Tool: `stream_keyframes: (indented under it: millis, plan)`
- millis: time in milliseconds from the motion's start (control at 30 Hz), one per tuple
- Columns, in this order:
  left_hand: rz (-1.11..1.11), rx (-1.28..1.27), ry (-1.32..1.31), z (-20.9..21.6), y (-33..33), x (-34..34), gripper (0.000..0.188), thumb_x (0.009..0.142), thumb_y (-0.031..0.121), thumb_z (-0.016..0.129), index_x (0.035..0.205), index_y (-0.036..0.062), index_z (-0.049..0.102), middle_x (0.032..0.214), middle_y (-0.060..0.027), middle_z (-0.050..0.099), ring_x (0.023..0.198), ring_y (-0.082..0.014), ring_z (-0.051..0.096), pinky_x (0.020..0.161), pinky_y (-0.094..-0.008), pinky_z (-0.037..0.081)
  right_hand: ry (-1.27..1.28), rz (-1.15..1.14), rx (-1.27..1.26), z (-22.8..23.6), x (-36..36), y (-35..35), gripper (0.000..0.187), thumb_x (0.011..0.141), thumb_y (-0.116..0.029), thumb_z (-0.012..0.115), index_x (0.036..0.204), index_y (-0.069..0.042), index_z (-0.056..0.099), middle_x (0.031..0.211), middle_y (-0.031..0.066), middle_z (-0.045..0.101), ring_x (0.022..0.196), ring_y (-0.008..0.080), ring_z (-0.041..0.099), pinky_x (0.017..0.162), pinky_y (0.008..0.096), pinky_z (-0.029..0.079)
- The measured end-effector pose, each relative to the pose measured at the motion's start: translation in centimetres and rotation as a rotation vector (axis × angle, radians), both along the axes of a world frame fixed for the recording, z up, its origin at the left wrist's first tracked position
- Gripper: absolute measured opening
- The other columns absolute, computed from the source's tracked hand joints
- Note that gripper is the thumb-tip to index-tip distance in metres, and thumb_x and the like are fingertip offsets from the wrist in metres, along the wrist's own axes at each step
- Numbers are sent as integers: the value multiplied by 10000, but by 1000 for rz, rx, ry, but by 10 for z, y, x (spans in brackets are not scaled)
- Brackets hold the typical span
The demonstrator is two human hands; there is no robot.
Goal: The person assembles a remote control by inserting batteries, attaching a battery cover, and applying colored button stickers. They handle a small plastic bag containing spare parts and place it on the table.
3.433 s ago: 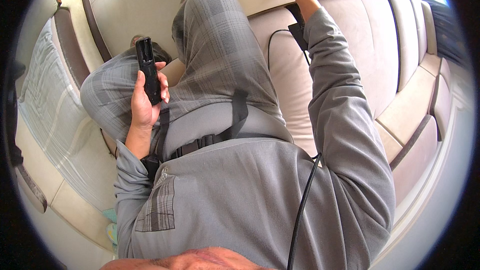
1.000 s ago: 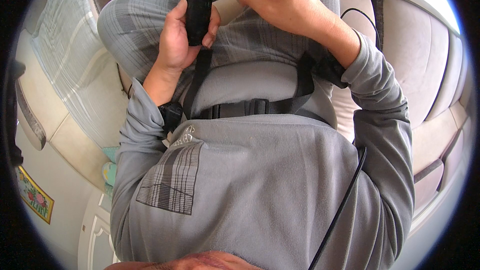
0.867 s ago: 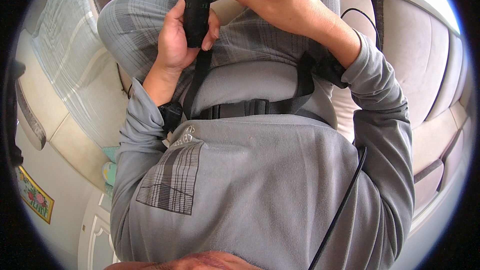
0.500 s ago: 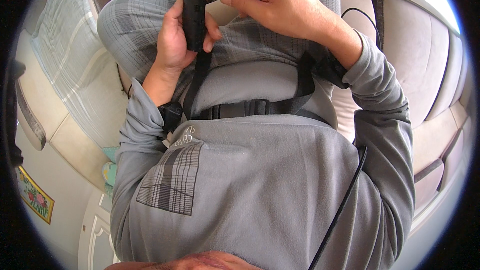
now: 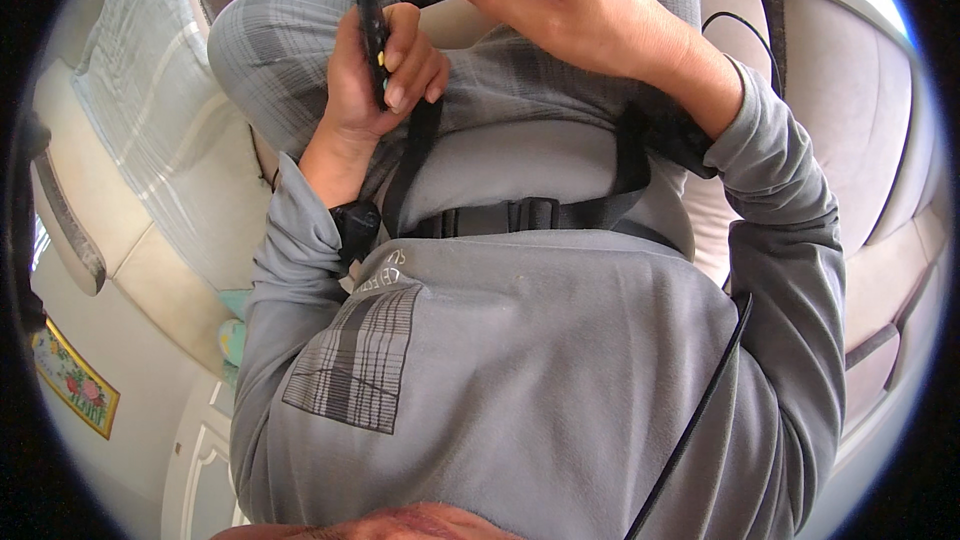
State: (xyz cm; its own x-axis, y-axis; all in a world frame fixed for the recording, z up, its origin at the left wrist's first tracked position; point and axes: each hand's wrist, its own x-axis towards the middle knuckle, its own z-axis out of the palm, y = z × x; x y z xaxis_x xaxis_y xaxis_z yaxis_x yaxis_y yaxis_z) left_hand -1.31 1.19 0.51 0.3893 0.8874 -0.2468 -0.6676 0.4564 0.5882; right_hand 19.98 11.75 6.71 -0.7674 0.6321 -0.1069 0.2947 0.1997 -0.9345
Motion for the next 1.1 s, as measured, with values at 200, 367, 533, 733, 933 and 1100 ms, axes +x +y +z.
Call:
stream_keyframes:
  millis: [200, 367, 533, 733, 933, 1100]
  plan:
    - [-148, 17, -494, -4, 1, -4, 585, 1042, 668, 351, 742, 170, 417, 473, 45, 494, 409, -84, 456, 559, -317, 488, 24, 46, -73, 0, -6, -1, 122, 1062, -144, 567, 1078, -25, 589, 738, -9, 528, 652, 55, 504, 581, 236, 412]
    - [-160, 96, -576, -7, 3, -5, 662, 917, 820, 462, 798, 170, 418, 504, 54, 494, 427, -63, 452, 530, -304, 487, 12, 51, -57, -1, -5, -3, 113, 1062, -130, 554, 1087, -24, 583, 746, -6, 528, 646, 61, 496, 585, 237, 413]
    - [-121, 46, -434, -5, 0, -9, 597, 955, 728, 513, 773, 163, 444, 502, 41, 462, 435, -83, 430, 585, -317, 481, 79, -3, 43, -10, -4, 0, 167, 1060, -194, 571, 1089, -31, 585, 731, -13, 519, 624, 55, 474, 578, 234, 404]
    - [-100, 99, -181, -5, 2, -9, 550, 948, 663, 586, 740, 187, 404, 469, 55, 431, 405, -69, 373, 538, -259, 405, 167, -75, -367, -5, -3, 8, 160, 986, -114, 624, 1070, 18, 593, 815, 2, 562, 748, 59, 482, 649, 244, 411]
    - [-39, 86, -38, 3, 0, -5, 503, 966, 566, 631, 735, 171, 419, 489, 36, 420, 412, -81, 380, 558, -277, 409, 107, -32, -378, 9, -16, 9, 306, 983, -226, 695, 1094, 40, 593, 802, 19, 585, 743, 69, 508, 640, 250, 430]
    - [-11, 14, 34, 6, -2, 2, 467, 971, 512, 651, 763, 154, 437, 506, 26, 403, 416, -89, 381, 545, -284, 416, 58, 6, -399, 10, -26, 17, 389, 975, -315, 723, 1073, 47, 618, 782, 14, 608, 725, 60, 510, 623, 261, 424]
